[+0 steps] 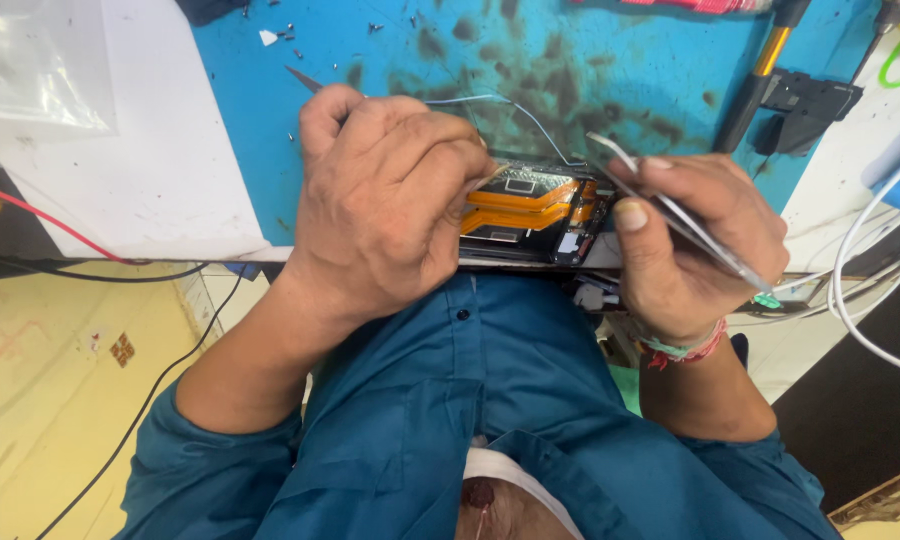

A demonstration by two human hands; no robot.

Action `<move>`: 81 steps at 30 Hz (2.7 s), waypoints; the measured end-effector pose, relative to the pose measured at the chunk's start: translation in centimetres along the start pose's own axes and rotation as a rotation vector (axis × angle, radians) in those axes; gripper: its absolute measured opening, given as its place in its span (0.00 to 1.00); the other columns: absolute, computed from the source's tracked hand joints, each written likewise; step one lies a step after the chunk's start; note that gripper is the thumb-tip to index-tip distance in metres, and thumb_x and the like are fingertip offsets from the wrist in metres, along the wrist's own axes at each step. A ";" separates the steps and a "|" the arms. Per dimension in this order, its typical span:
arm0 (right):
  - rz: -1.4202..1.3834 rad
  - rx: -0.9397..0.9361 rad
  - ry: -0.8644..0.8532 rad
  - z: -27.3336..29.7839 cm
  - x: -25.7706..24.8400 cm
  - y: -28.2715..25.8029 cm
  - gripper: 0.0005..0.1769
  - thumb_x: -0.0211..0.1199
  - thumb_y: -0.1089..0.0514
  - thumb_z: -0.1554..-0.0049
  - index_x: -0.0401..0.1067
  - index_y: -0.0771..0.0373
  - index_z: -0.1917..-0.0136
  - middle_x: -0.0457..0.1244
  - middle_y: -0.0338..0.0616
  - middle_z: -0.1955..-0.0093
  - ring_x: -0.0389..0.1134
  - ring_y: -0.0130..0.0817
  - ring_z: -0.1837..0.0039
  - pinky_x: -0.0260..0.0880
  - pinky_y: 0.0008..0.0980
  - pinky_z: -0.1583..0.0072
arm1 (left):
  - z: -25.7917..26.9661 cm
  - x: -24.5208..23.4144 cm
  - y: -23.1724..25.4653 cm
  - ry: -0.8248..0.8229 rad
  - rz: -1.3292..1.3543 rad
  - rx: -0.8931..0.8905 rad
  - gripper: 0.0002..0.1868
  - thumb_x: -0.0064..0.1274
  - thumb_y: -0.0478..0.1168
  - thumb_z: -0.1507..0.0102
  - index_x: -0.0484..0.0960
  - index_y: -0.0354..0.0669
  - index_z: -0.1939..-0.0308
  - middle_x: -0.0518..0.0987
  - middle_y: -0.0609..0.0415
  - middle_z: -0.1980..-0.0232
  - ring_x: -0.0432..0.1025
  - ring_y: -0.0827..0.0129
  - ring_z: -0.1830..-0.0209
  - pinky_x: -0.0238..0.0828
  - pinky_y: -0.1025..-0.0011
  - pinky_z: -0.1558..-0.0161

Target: The person uses tweezers to carefully remove small components and wires from the internal circuit board of a disassembled smartphone. They manipulate the internal parts and then place the phone on the workbench.

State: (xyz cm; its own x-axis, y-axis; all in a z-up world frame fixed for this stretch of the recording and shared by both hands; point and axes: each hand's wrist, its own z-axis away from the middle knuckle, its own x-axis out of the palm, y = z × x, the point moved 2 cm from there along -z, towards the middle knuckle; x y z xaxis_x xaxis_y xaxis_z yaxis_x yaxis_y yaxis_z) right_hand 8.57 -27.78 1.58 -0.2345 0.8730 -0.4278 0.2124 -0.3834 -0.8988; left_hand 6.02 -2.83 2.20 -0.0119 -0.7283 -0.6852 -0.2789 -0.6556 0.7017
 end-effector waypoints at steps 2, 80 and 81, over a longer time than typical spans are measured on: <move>0.076 -0.039 -0.045 -0.3 0.0 -0.3 0.12 0.69 0.68 0.40 0.75 0.71 0.43 0.71 0.53 0.50 0.73 0.37 0.52 0.72 0.29 0.48 | -0.1 -0.1 0.0 -0.001 0.000 -0.003 0.09 0.60 0.32 0.38 0.82 0.43 0.54 0.79 0.57 0.49 0.72 0.62 0.47 0.55 0.58 0.40; -0.103 0.389 -0.294 -4.5 0.6 -2.7 0.08 0.70 0.63 0.37 0.76 0.70 0.48 0.69 0.46 0.54 0.68 0.21 0.56 0.68 0.18 0.52 | 0.5 0.1 -0.1 0.058 0.005 0.065 0.11 0.56 0.29 0.38 0.80 0.39 0.52 0.76 0.52 0.50 0.70 0.57 0.46 0.60 0.57 0.38; -0.181 0.394 -0.247 -4.5 0.5 -2.5 0.08 0.69 0.63 0.36 0.75 0.70 0.47 0.69 0.46 0.55 0.70 0.23 0.55 0.69 0.18 0.52 | 0.5 0.1 -0.1 0.059 0.006 0.064 0.10 0.56 0.30 0.38 0.79 0.38 0.53 0.76 0.52 0.50 0.70 0.57 0.46 0.60 0.57 0.38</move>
State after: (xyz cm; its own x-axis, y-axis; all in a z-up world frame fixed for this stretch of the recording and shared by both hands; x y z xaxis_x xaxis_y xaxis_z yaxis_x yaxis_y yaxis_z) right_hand 12.18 -25.02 4.04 -0.4622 0.8567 -0.2290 -0.2157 -0.3590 -0.9081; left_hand 5.58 -2.70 1.98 0.0420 -0.7436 -0.6673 -0.3402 -0.6386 0.6902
